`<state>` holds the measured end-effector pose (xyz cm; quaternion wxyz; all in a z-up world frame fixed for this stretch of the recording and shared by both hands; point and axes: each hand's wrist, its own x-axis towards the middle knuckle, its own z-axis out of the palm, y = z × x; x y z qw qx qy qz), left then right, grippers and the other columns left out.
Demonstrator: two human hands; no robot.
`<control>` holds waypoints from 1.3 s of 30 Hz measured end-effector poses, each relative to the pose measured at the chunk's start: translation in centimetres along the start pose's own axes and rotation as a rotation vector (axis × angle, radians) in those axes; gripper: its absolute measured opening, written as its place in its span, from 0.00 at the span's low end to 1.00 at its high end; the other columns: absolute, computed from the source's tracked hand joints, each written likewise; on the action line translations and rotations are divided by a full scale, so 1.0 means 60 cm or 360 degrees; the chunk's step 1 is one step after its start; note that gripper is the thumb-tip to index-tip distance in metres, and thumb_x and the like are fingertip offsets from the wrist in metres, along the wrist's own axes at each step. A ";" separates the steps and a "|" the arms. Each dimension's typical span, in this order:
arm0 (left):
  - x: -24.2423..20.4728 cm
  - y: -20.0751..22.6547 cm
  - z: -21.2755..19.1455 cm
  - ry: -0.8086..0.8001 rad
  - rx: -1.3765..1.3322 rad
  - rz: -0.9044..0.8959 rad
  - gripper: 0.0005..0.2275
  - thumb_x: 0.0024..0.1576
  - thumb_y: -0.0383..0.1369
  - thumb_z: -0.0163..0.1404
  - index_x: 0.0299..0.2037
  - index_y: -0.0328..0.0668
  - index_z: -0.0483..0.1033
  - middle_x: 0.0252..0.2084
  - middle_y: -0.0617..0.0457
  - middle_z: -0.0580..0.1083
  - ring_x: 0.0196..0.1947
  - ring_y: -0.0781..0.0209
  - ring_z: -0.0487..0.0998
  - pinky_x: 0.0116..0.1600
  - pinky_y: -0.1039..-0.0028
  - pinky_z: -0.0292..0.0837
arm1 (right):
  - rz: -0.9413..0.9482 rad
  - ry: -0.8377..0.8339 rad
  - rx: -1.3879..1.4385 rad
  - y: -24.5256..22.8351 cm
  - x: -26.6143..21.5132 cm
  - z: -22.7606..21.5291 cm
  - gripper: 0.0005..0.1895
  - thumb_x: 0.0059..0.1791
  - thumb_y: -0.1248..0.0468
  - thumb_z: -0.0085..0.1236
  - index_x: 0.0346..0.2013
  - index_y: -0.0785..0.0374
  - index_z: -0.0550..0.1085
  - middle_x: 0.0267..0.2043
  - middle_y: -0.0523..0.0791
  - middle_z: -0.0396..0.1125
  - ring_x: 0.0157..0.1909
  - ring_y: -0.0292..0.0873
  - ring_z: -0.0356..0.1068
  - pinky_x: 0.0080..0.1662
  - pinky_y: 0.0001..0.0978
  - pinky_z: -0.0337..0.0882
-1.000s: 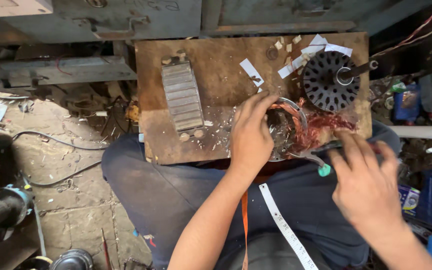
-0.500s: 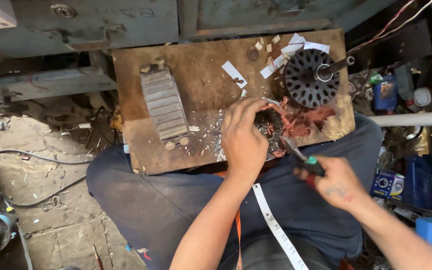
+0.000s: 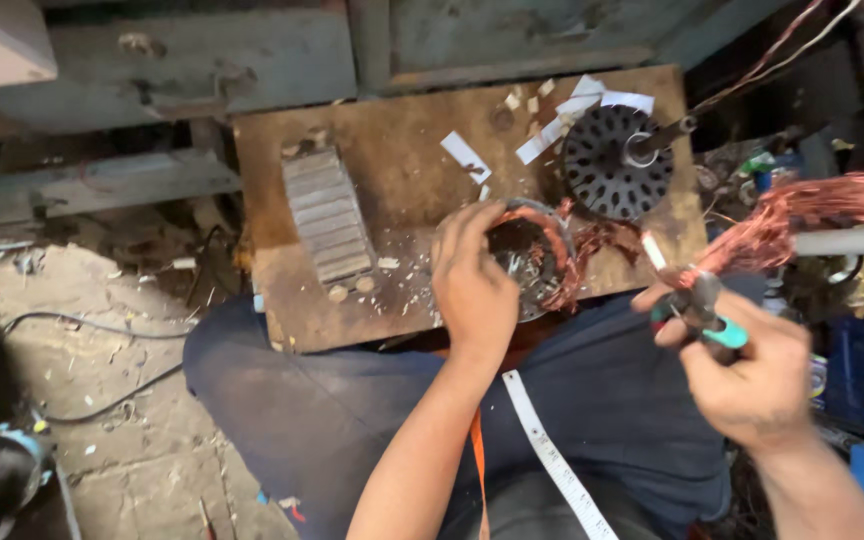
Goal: The person uses pliers to pull and cut copper windings from a motor stator core. They repeatedly rotate the stator and extract wire bundles, placing the removed copper on the workbench.
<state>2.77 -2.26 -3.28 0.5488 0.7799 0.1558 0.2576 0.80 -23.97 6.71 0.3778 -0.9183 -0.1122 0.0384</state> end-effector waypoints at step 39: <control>-0.010 -0.029 -0.022 0.0048 -0.0135 -0.0094 0.15 0.57 0.18 0.47 0.54 0.35 0.74 0.57 0.43 0.74 0.57 0.44 0.77 0.60 0.64 0.73 | -0.0700 -0.0217 -0.2236 -0.111 0.042 0.012 0.20 0.43 0.62 0.51 0.48 0.64 0.78 0.67 0.51 0.65 0.69 0.50 0.62 0.67 0.57 0.56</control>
